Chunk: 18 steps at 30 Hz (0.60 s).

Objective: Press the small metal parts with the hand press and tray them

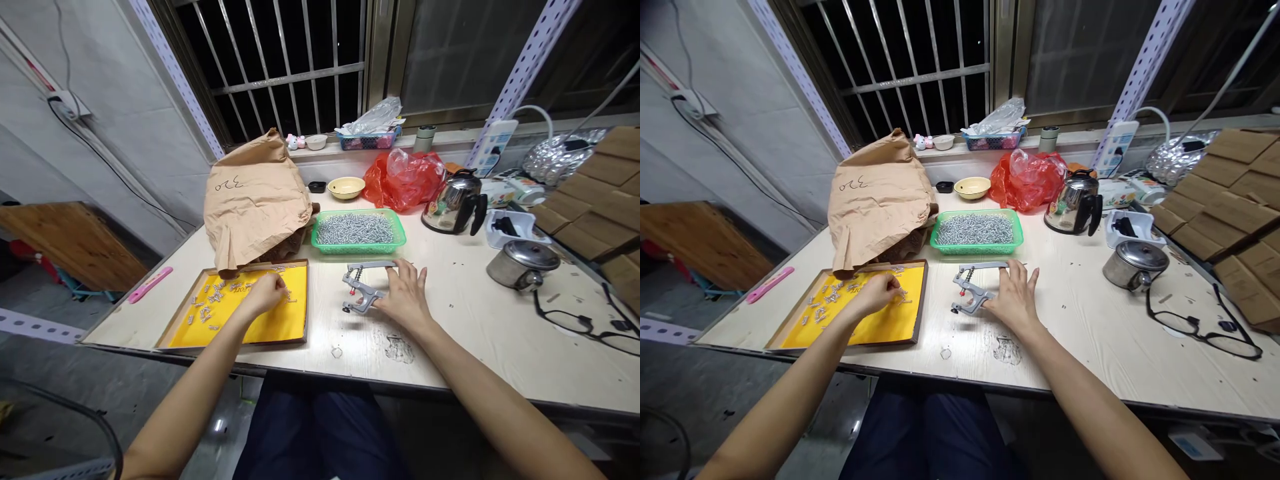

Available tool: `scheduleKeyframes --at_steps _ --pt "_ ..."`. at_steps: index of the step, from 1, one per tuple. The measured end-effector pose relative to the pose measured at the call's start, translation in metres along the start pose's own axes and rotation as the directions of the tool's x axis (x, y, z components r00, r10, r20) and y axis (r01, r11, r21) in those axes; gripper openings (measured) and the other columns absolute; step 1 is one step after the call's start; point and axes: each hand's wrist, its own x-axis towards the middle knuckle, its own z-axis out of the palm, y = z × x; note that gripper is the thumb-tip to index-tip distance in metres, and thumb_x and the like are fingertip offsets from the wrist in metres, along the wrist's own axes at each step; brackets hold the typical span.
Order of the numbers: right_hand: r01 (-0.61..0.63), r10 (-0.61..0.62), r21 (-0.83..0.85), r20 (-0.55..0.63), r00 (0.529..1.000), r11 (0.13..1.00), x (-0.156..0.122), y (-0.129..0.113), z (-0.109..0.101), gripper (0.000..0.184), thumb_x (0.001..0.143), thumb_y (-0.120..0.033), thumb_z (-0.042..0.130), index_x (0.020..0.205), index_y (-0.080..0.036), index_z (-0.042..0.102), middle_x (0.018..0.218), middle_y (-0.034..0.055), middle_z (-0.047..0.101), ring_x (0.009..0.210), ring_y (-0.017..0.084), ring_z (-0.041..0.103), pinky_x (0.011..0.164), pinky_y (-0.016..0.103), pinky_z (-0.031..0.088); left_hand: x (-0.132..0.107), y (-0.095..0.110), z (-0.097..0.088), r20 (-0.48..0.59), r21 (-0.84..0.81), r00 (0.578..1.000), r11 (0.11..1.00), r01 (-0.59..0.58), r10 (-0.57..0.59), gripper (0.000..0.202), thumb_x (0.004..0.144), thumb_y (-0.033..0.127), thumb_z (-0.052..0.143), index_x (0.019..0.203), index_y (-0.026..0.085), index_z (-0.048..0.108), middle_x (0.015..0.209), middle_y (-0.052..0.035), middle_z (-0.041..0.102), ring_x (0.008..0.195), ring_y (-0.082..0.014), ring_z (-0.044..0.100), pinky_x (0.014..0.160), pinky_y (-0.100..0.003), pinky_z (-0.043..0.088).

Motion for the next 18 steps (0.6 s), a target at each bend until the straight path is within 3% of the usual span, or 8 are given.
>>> scheduleKeyframes --at_steps 2,4,6,9,13,18 --pt "0.045 -0.045 -0.006 -0.010 0.999 0.999 -0.001 -0.003 -0.002 0.080 0.066 -0.074 0.038 0.108 -0.008 0.054 0.126 0.0217 0.042 0.122 0.036 0.031 0.100 0.064 0.007 -0.014 0.015 0.019 0.063 -0.215 0.998 0.976 0.029 -0.015 0.005 0.053 0.018 0.066 0.057 0.017 0.062 0.055 -0.0008 0.056 0.051 -0.0108 0.045 0.050 -0.023 0.029" --pt "0.083 -0.083 -0.015 -0.025 0.996 0.996 -0.001 -0.007 -0.005 0.077 0.067 -0.072 0.039 0.110 -0.009 0.052 0.128 0.0205 0.040 0.124 0.035 0.028 0.101 0.063 0.004 -0.029 0.029 0.045 0.232 -0.419 0.971 0.896 0.151 -0.055 0.011 0.055 0.022 0.068 0.060 0.015 0.063 0.056 -0.0010 0.056 0.049 -0.0086 0.043 0.049 -0.022 0.029" --pt "0.107 -0.108 -0.030 -0.032 0.994 0.994 -0.002 -0.009 -0.007 0.074 0.069 -0.068 0.039 0.112 -0.009 0.050 0.131 0.0199 0.038 0.126 0.034 0.026 0.102 0.062 0.002 -0.041 0.039 0.070 0.332 -0.522 0.938 0.810 0.268 -0.096 0.015 0.052 0.023 0.071 0.060 0.013 0.063 0.055 -0.0012 0.056 0.046 -0.0063 0.040 0.047 -0.021 0.026" --pt "0.121 -0.124 -0.060 -0.032 0.992 0.991 -0.002 -0.011 -0.009 0.072 0.070 -0.064 0.040 0.113 -0.007 0.048 0.135 0.0205 0.034 0.128 0.033 0.023 0.103 0.061 -0.001 -0.050 0.044 0.096 0.369 -0.590 0.919 0.728 0.350 -0.142 0.019 0.049 0.023 0.074 0.059 0.011 0.064 0.050 -0.0009 0.055 0.042 -0.0041 0.036 0.045 -0.021 0.024" --pt "0.124 -0.127 -0.088 -0.031 0.991 0.988 -0.002 -0.013 -0.012 0.071 0.071 -0.062 0.040 0.114 -0.007 0.046 0.138 0.0207 0.029 0.130 0.033 0.018 0.102 0.061 -0.003 -0.052 0.041 0.104 0.405 -0.590 0.903 0.713 0.379 -0.145 0.020 0.047 0.023 0.077 0.054 0.010 0.063 0.047 -0.0010 0.055 0.042 -0.0048 0.037 0.046 -0.022 0.026" --pt "0.132 -0.136 -0.102 -0.024 0.990 0.986 -0.004 -0.016 -0.012 0.070 0.071 -0.061 0.041 0.114 -0.006 0.045 0.140 0.0211 0.025 0.131 0.034 0.014 0.102 0.060 -0.005 -0.052 0.040 0.101 0.375 -0.521 0.915 0.783 0.339 -0.147 0.020 0.047 0.024 0.076 0.052 0.011 0.062 0.049 -0.0021 0.057 0.045 -0.0073 0.045 0.048 -0.022 0.030"
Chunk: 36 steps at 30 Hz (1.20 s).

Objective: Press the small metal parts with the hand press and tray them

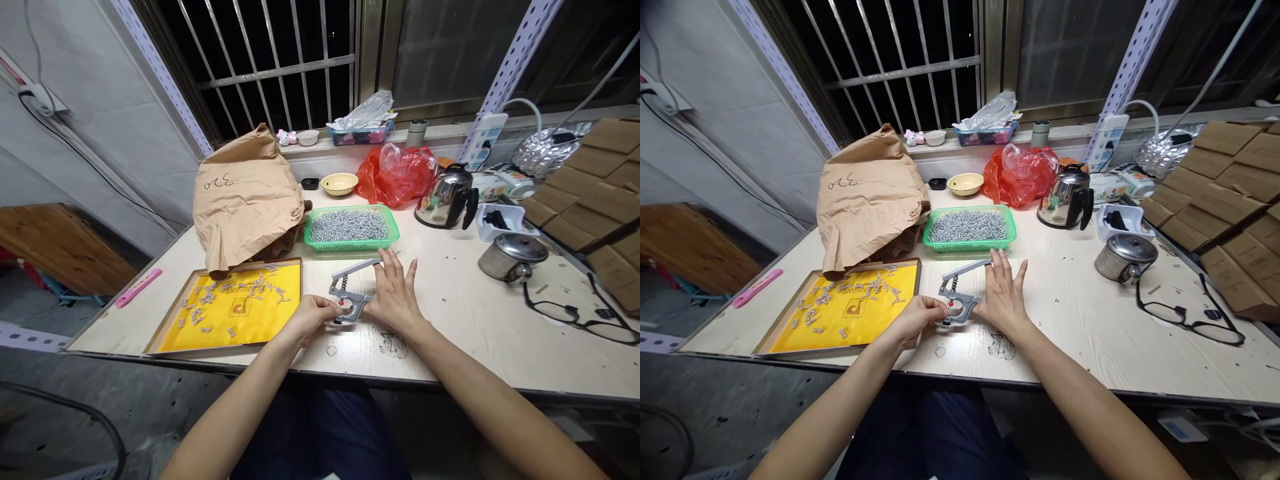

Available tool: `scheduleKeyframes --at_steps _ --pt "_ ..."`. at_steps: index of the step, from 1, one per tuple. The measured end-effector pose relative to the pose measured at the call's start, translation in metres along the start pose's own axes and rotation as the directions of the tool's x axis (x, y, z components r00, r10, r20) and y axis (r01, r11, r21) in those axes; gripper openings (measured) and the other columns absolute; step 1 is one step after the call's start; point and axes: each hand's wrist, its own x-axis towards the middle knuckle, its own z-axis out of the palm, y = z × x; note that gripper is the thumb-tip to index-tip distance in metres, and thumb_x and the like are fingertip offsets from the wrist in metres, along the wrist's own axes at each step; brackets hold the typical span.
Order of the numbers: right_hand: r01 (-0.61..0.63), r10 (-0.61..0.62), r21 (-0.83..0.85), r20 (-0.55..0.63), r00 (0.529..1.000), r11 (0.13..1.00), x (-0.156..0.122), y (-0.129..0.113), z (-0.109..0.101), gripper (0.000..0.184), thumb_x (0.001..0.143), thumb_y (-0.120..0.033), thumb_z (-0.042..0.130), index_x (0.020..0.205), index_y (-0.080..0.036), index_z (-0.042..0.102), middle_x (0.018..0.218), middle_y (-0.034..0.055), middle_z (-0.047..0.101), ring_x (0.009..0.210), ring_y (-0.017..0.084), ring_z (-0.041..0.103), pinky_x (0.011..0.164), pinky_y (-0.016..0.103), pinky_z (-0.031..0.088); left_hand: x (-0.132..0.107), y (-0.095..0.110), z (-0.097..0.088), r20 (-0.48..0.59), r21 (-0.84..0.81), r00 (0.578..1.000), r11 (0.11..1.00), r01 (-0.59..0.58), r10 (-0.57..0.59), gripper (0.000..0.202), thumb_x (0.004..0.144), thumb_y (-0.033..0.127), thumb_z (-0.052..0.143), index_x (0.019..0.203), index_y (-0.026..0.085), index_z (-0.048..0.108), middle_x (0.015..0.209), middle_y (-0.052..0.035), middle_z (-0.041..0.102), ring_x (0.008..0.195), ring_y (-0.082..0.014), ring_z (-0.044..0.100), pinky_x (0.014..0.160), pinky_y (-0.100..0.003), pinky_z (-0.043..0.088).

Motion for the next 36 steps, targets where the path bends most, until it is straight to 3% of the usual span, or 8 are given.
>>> scheduleKeyframes --at_steps 10,15,18,21,25,29,32,36 --pt "0.017 -0.016 0.021 -0.037 0.999 1.000 0.000 0.000 -0.002 0.060 0.068 -0.057 0.048 0.105 -0.010 0.051 0.128 0.0183 0.042 0.123 0.032 0.030 0.103 0.059 0.002 -0.002 0.000 0.002 0.012 0.016 1.000 1.000 0.001 -0.001 0.018 0.048 0.022 0.076 0.050 0.011 0.062 0.047 -0.0008 0.056 0.043 -0.0059 0.042 0.046 -0.021 0.029" --pt "0.008 -0.007 -0.001 0.041 0.999 1.000 0.001 0.000 -0.006 0.040 0.070 -0.054 0.050 0.080 -0.016 0.054 0.089 0.0127 0.059 0.089 0.025 0.053 0.079 0.039 0.038 -0.005 0.000 -0.003 0.047 -0.059 0.998 0.998 0.039 -0.036 0.032 0.049 0.036 0.079 0.067 0.011 0.067 0.054 -0.0015 0.057 0.043 -0.0055 0.041 0.043 -0.020 0.026" --pt "-0.039 0.042 -0.023 0.159 0.986 0.999 -0.001 -0.001 -0.006 0.039 0.073 -0.054 0.049 0.083 -0.016 0.051 0.066 0.0053 0.058 0.060 0.018 0.053 0.053 0.027 0.030 -0.005 0.000 -0.007 0.031 -0.134 0.998 0.989 0.061 -0.057 0.042 0.056 0.048 0.073 0.077 0.012 0.068 0.054 -0.0002 0.055 0.042 -0.0047 0.040 0.042 -0.019 0.023" --pt "-0.016 0.024 -0.042 0.201 0.979 0.999 -0.004 -0.002 -0.003 0.043 0.075 -0.057 0.046 0.086 -0.016 0.049 0.058 0.0028 0.057 0.049 0.015 0.050 0.048 0.025 0.020 -0.007 0.003 -0.007 0.039 -0.188 0.996 0.978 0.086 -0.080 0.039 0.057 0.047 0.073 0.071 0.011 0.067 0.056 -0.0015 0.056 0.045 -0.0050 0.042 0.043 -0.018 0.025" --pt "0.013 -0.004 -0.063 0.145 0.989 0.998 -0.004 0.000 -0.001 0.037 0.076 -0.053 0.046 0.076 -0.017 0.052 0.064 0.0058 0.059 0.062 0.018 0.054 0.052 0.027 0.025 -0.009 0.009 -0.006 0.071 -0.119 0.989 0.984 0.136 -0.128 0.030 0.053 0.036 0.076 0.061 0.010 0.066 0.051 -0.0022 0.055 0.043 -0.0051 0.039 0.044 -0.020 0.025" --pt "0.021 -0.016 -0.061 0.075 0.997 0.998 0.000 0.001 0.000 0.029 0.073 -0.044 0.050 0.070 -0.017 0.058 0.084 0.0100 0.060 0.086 0.023 0.051 0.075 0.035 0.035 -0.008 0.009 -0.003 0.062 -0.063 0.991 0.990 0.123 -0.119 0.019 0.050 0.026 0.075 0.056 0.011 0.065 0.043 0.0016 0.048 0.040 -0.0044 0.033 0.042 -0.021 0.021" --pt "-0.021 0.021 -0.020 0.022 1.000 1.000 0.002 0.000 0.001 0.048 0.072 -0.056 0.046 0.088 -0.014 0.061 0.105 0.0141 0.056 0.101 0.027 0.046 0.096 0.047 0.025 -0.006 0.005 0.003 -0.066 -0.071 0.997 0.997 0.041 -0.046 0.010 0.049 0.018 0.070 0.050 0.012 0.062 0.046 0.0004 0.051 0.042 -0.0051 0.036 0.042 -0.021 0.023" --pt "-0.096 0.096 0.019 -0.002 0.995 0.995 0.004 0.002 0.004 0.071 0.070 -0.069 0.038 0.105 -0.010 0.056 0.120 0.0183 0.047 0.114 0.032 0.037 0.100 0.060 0.010 0.001 0.002 0.009 -0.160 -0.132 0.987 0.990 -0.052 0.031 0.008 0.050 0.016 0.066 0.049 0.013 0.059 0.052 -0.0004 0.054 0.048 -0.0064 0.041 0.045 -0.019 0.028"
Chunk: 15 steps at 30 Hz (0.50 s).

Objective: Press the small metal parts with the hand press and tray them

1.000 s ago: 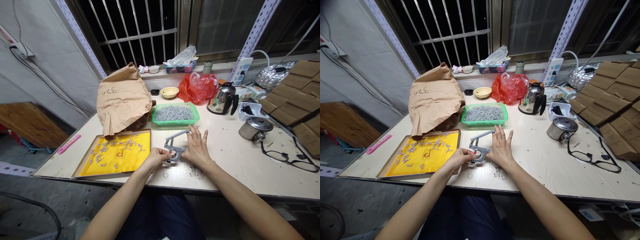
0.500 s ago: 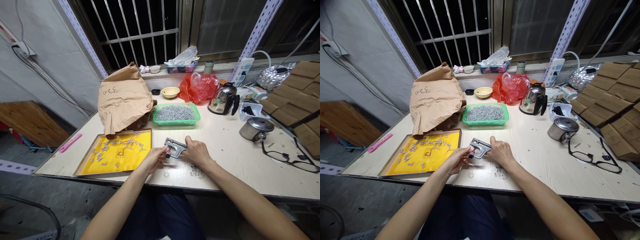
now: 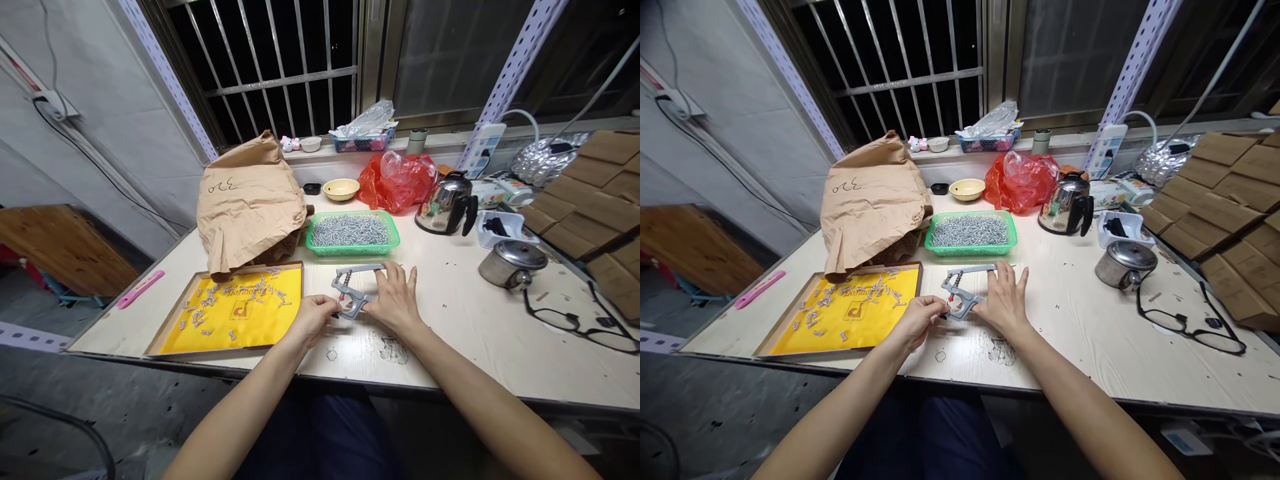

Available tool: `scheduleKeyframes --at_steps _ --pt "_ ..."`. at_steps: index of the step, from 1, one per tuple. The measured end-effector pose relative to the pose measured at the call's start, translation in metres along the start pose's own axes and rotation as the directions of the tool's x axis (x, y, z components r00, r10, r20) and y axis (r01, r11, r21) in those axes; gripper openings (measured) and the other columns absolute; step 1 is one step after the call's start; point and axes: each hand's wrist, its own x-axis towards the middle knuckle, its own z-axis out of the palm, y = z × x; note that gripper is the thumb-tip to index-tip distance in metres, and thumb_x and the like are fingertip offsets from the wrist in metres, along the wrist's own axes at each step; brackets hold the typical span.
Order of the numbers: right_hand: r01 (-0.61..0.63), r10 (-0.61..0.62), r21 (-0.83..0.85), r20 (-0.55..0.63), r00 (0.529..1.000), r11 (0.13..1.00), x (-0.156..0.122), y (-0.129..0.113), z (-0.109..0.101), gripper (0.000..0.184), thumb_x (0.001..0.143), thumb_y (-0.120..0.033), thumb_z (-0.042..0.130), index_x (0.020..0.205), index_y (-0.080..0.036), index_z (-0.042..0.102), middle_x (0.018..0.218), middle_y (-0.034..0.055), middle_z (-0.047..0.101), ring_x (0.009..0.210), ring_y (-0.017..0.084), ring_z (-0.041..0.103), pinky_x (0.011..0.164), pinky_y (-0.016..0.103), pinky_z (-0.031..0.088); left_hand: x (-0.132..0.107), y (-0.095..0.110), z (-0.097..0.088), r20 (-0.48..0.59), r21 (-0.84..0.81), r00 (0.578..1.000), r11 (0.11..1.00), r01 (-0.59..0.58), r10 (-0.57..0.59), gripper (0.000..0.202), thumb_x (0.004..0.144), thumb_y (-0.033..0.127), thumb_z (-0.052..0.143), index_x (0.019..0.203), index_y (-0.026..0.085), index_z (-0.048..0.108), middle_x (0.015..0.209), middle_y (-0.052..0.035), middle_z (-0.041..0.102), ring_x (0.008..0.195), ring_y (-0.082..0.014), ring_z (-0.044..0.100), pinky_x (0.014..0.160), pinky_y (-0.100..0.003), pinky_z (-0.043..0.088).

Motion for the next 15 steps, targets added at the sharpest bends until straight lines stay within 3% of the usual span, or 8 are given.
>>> scheduleKeyframes --at_steps 3,7,11,13,15 --pt "-0.059 0.058 0.002 0.010 0.998 0.998 0.001 0.006 0.002 0.077 0.069 -0.072 0.034 0.107 -0.009 0.054 0.121 0.0202 0.045 0.116 0.034 0.035 0.098 0.064 0.009 0.020 0.012 -0.002 -0.098 -0.023 0.986 0.990 -0.139 0.137 0.013 0.053 0.023 0.068 0.055 0.013 0.060 0.061 -0.0021 0.057 0.055 -0.0080 0.045 0.049 -0.020 0.031" --pt "-0.061 0.061 0.002 0.030 0.998 0.998 0.001 0.009 0.003 0.080 0.068 -0.075 0.031 0.104 -0.008 0.056 0.120 0.0215 0.045 0.117 0.035 0.034 0.097 0.065 0.010 0.063 0.053 -0.007 -0.224 0.233 0.884 0.903 -0.360 0.410 0.026 0.058 0.035 0.071 0.060 0.011 0.060 0.058 -0.0016 0.056 0.057 -0.0103 0.048 0.053 -0.023 0.034" --pt "-0.036 0.036 0.012 0.008 0.999 0.999 0.000 0.007 0.004 0.079 0.069 -0.075 0.031 0.101 -0.009 0.057 0.120 0.0206 0.046 0.116 0.034 0.035 0.097 0.065 0.012 0.087 0.094 -0.006 -0.178 0.464 0.863 0.814 -0.349 0.472 0.031 0.076 0.040 0.059 0.077 0.009 0.060 0.066 -0.0023 0.057 0.060 -0.0113 0.052 0.056 -0.025 0.041" --pt "-0.034 0.034 0.012 -0.005 0.999 0.999 0.000 0.008 0.004 0.078 0.069 -0.075 0.031 0.101 -0.009 0.057 0.119 0.0207 0.046 0.116 0.034 0.035 0.097 0.065 0.012 0.088 0.105 -0.012 -0.160 0.493 0.867 0.800 -0.343 0.471 0.029 0.083 0.037 0.051 0.089 0.010 0.058 0.078 -0.0027 0.059 0.064 -0.0105 0.054 0.059 -0.026 0.046" --pt "-0.039 0.039 0.011 -0.010 0.999 0.999 0.000 0.010 0.004 0.079 0.068 -0.076 0.031 0.102 -0.010 0.057 0.119 0.0212 0.046 0.115 0.034 0.035 0.096 0.065 0.013 0.085 0.108 -0.028 -0.161 0.509 0.869 0.794 -0.334 0.469 0.024 0.084 0.033 0.051 0.089 0.011 0.058 0.079 -0.0024 0.059 0.064 -0.0102 0.054 0.059 -0.025 0.046"
